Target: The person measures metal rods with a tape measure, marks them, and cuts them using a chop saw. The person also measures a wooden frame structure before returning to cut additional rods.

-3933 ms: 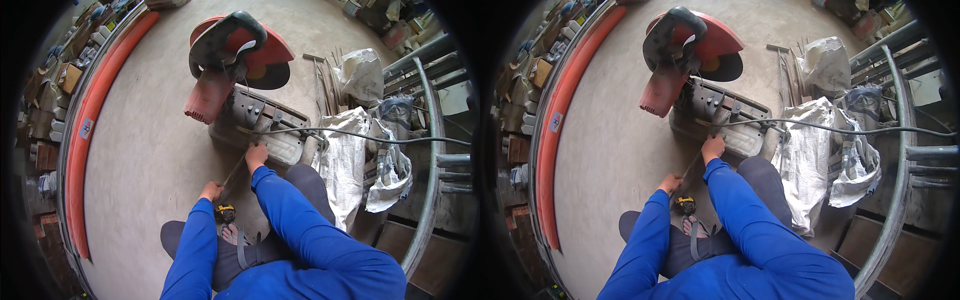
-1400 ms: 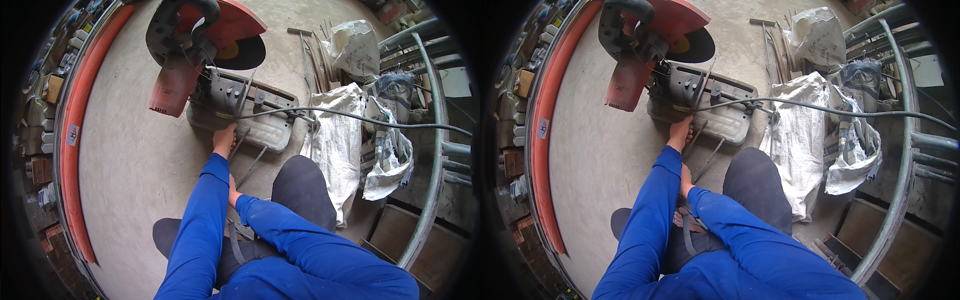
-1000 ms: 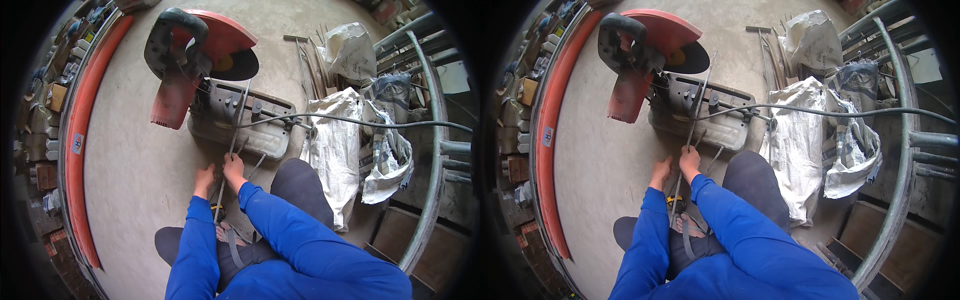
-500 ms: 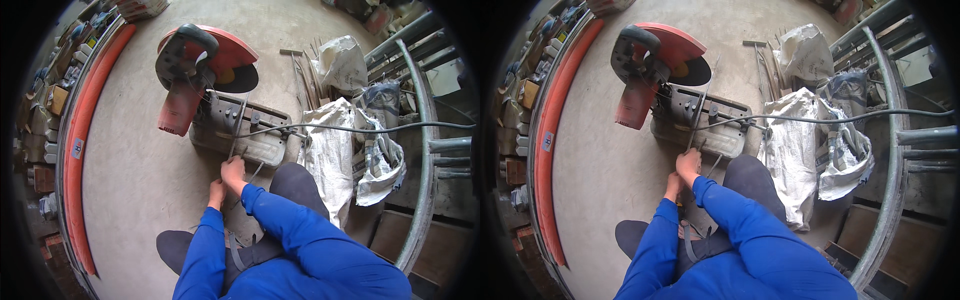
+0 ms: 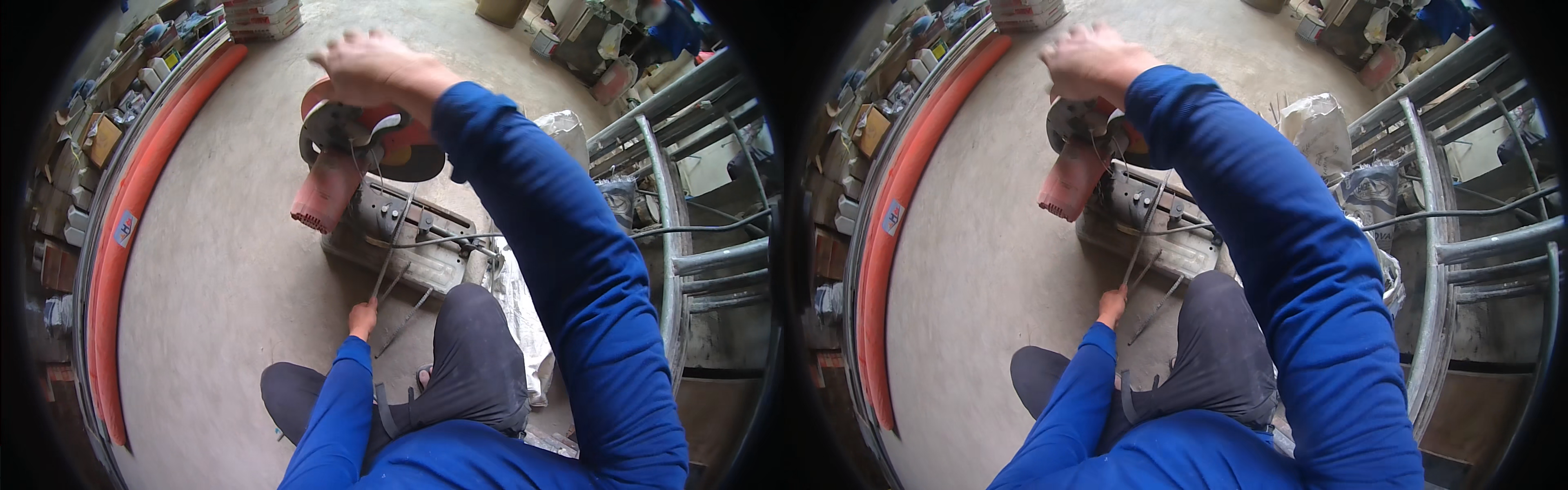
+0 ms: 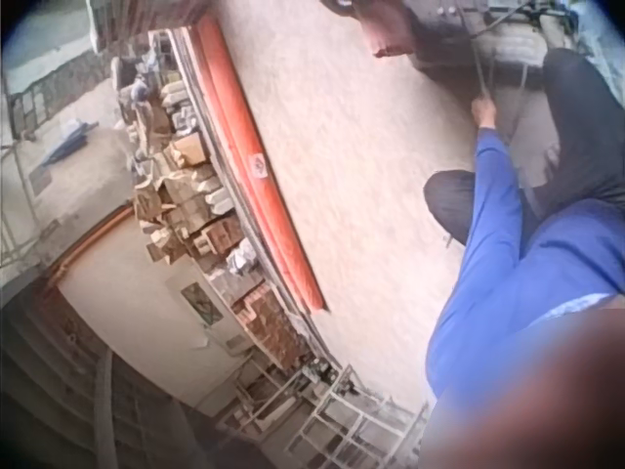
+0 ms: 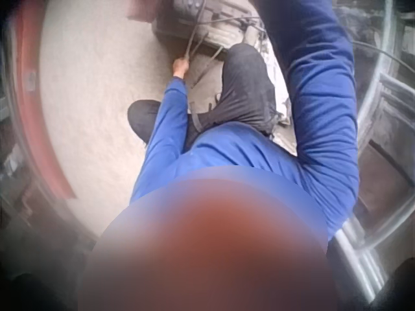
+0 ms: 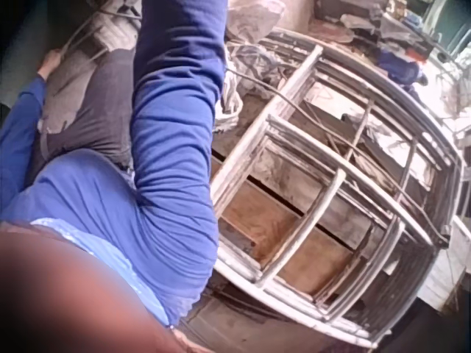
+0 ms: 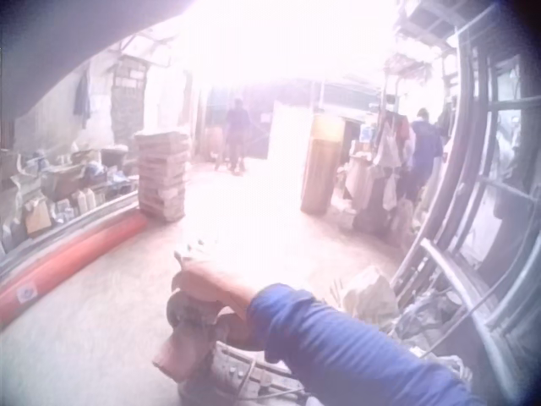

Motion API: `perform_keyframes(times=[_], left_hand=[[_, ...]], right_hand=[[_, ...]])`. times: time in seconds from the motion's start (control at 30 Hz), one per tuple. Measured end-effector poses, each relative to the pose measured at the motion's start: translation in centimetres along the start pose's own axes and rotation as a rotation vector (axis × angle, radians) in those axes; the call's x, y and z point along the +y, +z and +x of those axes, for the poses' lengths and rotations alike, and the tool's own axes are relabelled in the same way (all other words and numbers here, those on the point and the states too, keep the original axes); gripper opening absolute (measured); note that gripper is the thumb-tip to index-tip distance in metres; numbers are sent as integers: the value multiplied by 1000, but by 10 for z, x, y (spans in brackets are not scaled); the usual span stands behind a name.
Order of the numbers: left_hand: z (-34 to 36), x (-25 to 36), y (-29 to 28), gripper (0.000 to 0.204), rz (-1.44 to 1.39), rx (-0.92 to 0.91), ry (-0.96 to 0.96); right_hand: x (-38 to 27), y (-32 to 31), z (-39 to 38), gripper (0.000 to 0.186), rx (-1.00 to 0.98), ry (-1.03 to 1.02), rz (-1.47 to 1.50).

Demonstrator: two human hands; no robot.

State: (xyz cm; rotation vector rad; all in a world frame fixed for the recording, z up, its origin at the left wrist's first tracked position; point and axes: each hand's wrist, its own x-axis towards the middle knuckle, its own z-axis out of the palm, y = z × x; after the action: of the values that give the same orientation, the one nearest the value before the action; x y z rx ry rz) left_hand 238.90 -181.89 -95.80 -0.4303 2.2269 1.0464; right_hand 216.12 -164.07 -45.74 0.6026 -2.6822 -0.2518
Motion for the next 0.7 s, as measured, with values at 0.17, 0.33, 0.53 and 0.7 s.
perform_keyframes(times=[0.17, 0.33, 0.53, 0.7], left_hand=[[8, -6, 8, 55, -20, 49, 22], [7, 1, -3, 55, -21, -77, -42], [0, 4, -8, 55, -54, -100, -52], [7, -1, -5, 56, -63, -103, -71]], right_hand=[[9, 21, 2, 43, -442, -3, 248], [13, 19, 18, 33, -703, 4, 89], [20, 46, 15, 31, -931, 159, 349], [47, 63, -31, 27, -1034, 253, 589]])
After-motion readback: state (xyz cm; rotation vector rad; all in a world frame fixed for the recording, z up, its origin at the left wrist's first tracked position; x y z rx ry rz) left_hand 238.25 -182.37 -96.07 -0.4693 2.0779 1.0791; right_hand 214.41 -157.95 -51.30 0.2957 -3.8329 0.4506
